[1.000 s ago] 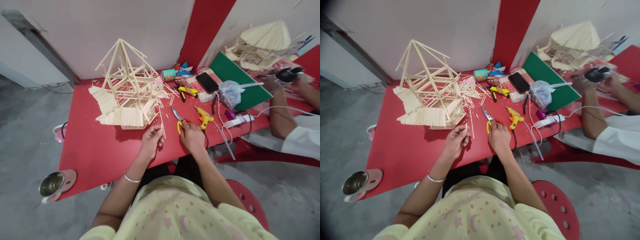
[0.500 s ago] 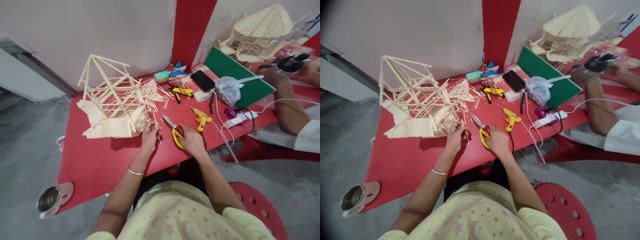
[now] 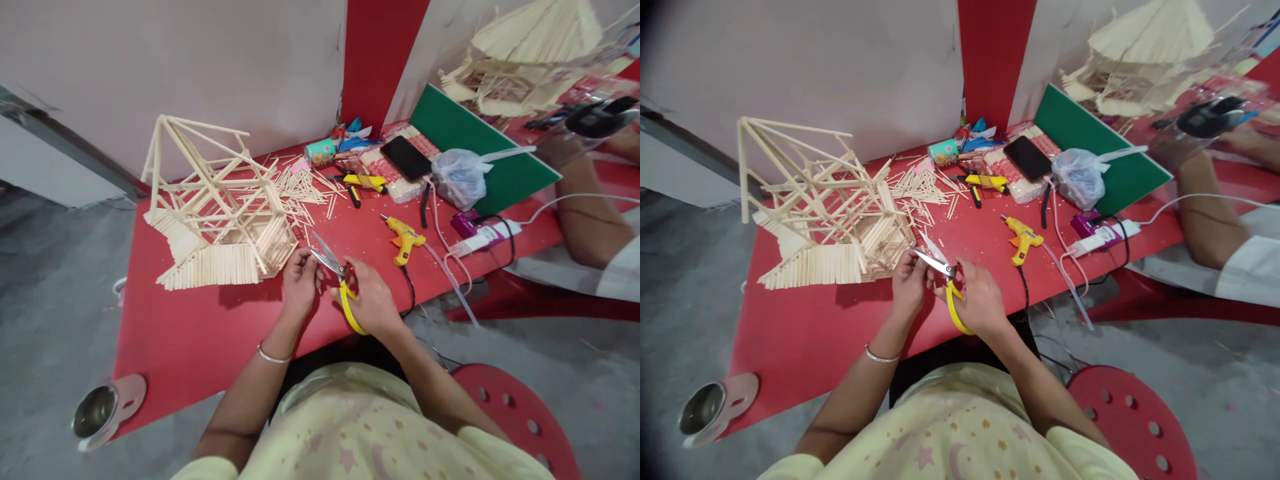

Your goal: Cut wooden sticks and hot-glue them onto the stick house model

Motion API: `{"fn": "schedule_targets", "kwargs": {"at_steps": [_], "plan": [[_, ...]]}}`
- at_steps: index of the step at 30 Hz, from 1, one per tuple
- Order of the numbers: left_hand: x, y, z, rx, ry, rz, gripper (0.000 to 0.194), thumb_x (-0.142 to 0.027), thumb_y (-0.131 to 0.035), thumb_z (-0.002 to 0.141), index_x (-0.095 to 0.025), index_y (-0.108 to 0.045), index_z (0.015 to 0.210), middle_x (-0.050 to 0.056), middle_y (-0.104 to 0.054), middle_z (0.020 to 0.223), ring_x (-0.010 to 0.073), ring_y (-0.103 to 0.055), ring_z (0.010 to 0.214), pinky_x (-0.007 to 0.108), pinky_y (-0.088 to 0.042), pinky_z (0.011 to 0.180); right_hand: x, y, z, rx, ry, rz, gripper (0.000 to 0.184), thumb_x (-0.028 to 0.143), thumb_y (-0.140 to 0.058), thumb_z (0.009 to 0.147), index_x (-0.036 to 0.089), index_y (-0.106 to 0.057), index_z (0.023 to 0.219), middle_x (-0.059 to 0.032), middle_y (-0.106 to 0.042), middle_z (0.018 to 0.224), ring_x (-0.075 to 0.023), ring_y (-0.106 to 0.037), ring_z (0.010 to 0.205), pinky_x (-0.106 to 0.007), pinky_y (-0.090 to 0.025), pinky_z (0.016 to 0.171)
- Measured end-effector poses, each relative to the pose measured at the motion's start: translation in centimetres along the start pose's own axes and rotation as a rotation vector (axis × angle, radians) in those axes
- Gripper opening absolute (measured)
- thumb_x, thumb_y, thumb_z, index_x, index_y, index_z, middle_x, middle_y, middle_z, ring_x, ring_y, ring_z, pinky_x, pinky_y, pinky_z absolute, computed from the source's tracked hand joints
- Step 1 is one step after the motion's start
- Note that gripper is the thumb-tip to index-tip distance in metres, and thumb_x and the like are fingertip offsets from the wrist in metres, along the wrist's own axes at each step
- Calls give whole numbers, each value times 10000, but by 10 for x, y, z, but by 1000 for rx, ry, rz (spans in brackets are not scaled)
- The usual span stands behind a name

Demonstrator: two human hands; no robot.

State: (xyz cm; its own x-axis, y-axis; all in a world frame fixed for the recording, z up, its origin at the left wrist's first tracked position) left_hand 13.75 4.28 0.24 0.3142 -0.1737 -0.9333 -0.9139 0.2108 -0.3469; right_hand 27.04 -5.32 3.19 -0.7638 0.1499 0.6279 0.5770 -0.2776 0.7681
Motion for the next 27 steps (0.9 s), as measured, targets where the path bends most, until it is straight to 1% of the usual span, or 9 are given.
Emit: {"fn": "schedule_targets", "kwargs": {"at_steps": [3,6,10,15,18,21,23,25,27], "plan": [[-2,-1,-2,26,-40,38,290,-468,-715,904,-210,-615,992,-59,-562,557,70,-450,427,179,-363,446,5,-5,-1,91,-34,-172,626,530,-580,969,218,-479,1503,-131,-690,1108,-281,-675,975,-363,-496,801],[-3,0,-5,48,-82,77,250,-438,-700,919,-209,-605,944,-52,-579,595,82,-507,475,186,-408,476,11,-9,-2,178,-67,-210,629,588,-495,1003,247,-450,1529,-113,-671,1143,-268,-684,980,-336,-472,770],[-6,4,-9,54,-132,137,209,-395,-665,948,-201,-602,900,-35,-609,658,91,-563,545,201,-468,548,19,-10,1,189,-77,-224,652,640,-446,1006,268,-427,1541,-109,-659,1172,-272,-682,1017,-335,-462,780],[-8,6,-10,37,-150,158,206,-395,-666,948,-194,-635,916,-22,-631,674,97,-578,560,210,-475,561,23,-12,-1,219,-106,-204,638,643,-427,1013,270,-427,1531,-109,-670,1173,-257,-689,1003,-323,-454,771],[-5,6,-9,10,-101,148,234,-414,-681,933,-189,-679,996,-20,-632,697,86,-561,544,206,-476,540,20,-9,1,223,-136,-209,609,630,-412,1020,292,-428,1526,-97,-679,1162,-250,-699,955,-322,-457,748],[4,8,-6,-60,-12,39,349,-426,-736,882,-189,-675,1131,-30,-628,714,76,-527,485,206,-456,462,7,-1,15,150,-209,-309,606,620,-402,1021,288,-424,1528,-109,-680,1140,-268,-698,956,-336,-469,749],[10,9,-3,-85,48,-48,376,-412,-787,829,-174,-666,1093,-32,-630,708,73,-520,463,202,-441,426,-5,3,28,106,-275,-411,601,607,-432,1009,266,-462,1502,-132,-675,1138,-294,-690,992,-350,-479,765],[16,8,0,-79,121,-108,358,-392,-826,782,-160,-653,992,-25,-642,706,69,-521,452,196,-430,408,-14,2,39,98,-316,-488,564,553,-489,995,249,-505,1470,-153,-665,1168,-314,-673,1045,-360,-486,786],[21,8,1,-69,196,-140,350,-381,-845,754,-158,-628,915,-19,-653,709,67,-523,447,192,-421,394,-17,1,44,115,-297,-527,549,487,-542,977,227,-524,1460,-171,-657,1206,-327,-648,1102,-366,-489,815]]}}
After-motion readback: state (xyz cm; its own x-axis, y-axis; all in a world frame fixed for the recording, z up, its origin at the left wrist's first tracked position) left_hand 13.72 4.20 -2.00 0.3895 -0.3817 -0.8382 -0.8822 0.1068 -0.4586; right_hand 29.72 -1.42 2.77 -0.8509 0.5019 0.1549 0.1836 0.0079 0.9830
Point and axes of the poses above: each hand's wrist, its own z-axis towards the middle knuckle, its own y-axis out of the back of the hand, x = y × z, the point moved 7 cm from there along z, towards the middle knuckle
